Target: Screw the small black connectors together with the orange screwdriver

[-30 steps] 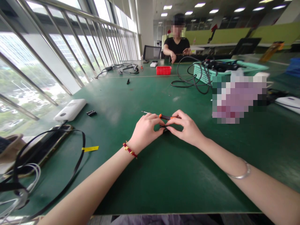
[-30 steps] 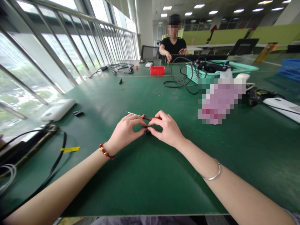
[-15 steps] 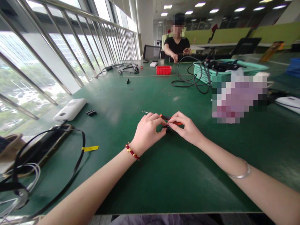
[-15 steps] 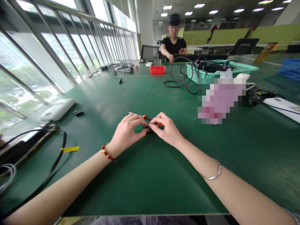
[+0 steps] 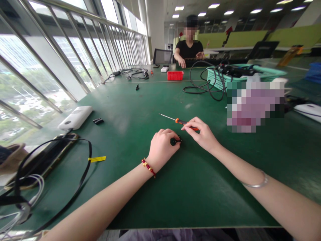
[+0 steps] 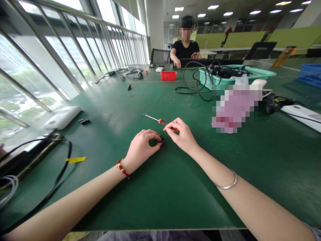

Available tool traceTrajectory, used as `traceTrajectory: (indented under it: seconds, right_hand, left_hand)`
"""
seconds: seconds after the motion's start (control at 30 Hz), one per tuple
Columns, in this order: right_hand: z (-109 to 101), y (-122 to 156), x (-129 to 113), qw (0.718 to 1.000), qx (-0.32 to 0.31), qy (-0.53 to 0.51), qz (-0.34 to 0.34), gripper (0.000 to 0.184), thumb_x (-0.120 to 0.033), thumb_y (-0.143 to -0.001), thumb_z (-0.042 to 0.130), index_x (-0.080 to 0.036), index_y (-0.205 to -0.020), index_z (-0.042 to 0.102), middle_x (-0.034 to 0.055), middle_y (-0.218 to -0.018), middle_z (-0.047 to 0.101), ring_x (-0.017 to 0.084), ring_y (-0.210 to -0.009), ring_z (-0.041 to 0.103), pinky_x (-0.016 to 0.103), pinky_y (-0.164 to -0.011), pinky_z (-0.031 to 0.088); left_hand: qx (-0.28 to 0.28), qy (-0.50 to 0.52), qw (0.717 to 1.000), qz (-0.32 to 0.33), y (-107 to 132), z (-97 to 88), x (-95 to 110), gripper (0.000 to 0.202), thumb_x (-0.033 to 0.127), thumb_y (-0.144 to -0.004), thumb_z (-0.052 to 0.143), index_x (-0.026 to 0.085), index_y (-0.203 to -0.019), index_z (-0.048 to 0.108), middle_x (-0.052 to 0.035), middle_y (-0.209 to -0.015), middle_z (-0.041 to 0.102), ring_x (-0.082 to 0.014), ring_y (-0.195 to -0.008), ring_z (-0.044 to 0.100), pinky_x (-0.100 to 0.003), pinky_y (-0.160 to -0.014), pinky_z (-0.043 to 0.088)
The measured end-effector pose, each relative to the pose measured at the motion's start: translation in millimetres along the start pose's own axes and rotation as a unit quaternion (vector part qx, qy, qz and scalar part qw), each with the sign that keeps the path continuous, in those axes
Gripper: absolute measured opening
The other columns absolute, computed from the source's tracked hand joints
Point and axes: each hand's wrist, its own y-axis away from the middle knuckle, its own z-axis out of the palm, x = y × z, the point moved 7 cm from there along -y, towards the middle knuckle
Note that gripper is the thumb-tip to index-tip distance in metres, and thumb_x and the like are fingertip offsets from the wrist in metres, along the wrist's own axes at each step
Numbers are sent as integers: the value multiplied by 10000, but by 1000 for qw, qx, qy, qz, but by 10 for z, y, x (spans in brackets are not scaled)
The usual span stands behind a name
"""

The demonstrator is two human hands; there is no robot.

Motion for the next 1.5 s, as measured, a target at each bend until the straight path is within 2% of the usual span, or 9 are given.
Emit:
traceTrajectory:
  seconds: [0.17,0.27,0.4,0.5,0.67,0.8,1.03,1.27,1.5]
  right_hand:
    - [-14,-9,30,1000,-4,0,7,192,-274,-838,538,-193,-804,709,28,-838,506,149,-800,556,290,-766,439]
    - [-58,-26,83,1000,5,11,20,200,-282,-832,536,-195,-794,713,27,-821,505,145,-769,549,289,-739,438]
    - [-119,-52,223,997,25,38,65,199,-275,-814,533,-197,-791,715,28,-808,504,143,-718,538,288,-687,431]
    - [-131,-62,304,994,27,56,88,179,-239,-782,548,-202,-830,717,18,-791,489,131,-668,517,287,-671,429]
    - [-110,-59,317,994,17,69,83,182,-228,-777,537,-207,-815,714,22,-800,495,137,-698,535,288,-681,435]
    - [-112,-50,307,994,15,70,78,188,-238,-783,528,-210,-815,711,21,-805,498,137,-706,539,287,-684,440]
    - [-106,-52,318,995,12,71,72,190,-243,-790,530,-209,-818,715,24,-800,502,144,-713,546,300,-688,446]
    - [-94,-51,346,995,7,77,70,193,-231,-790,531,-202,-828,718,29,-818,511,152,-728,559,311,-720,447]
    - [-97,-53,322,994,7,82,73,191,-224,-784,534,-205,-814,721,24,-798,501,148,-711,549,303,-700,442]
  left_hand:
    - [13,-24,999,-33,-73,-116,-231,134,211,-746,590,200,-790,715,-18,-947,708,-211,-908,621,-330,-857,490]
    - [42,-56,992,-109,-134,-352,-633,170,248,-739,583,197,-810,728,-29,-962,710,-211,-876,641,-309,-819,501]
    - [87,-128,958,-240,-111,-774,-1255,261,318,-726,586,186,-881,747,-61,-973,717,-252,-897,651,-324,-786,507]
    - [66,-158,940,-297,-23,-945,-1501,313,355,-713,590,182,-918,751,-75,-905,727,-279,-888,655,-330,-753,506]
    - [39,-176,935,-306,143,-1027,-1482,320,379,-724,566,202,-923,744,-70,-966,720,-275,-931,634,-317,-755,481]
    - [26,-182,925,-333,226,-1088,-1469,348,413,-730,568,206,-952,739,-66,-956,704,-268,-896,619,-301,-681,445]
    - [109,-173,919,-336,265,-1283,-1472,373,477,-715,602,215,-943,736,-45,-918,683,-240,-876,585,-255,-599,371]
    - [94,-81,925,-360,295,-1229,-1589,317,425,-718,637,174,-893,722,-22,-880,712,-201,-853,595,-251,-692,407]
    - [89,-61,927,-361,287,-1196,-1641,323,422,-721,644,161,-897,716,-10,-820,695,-179,-802,571,-242,-692,404]
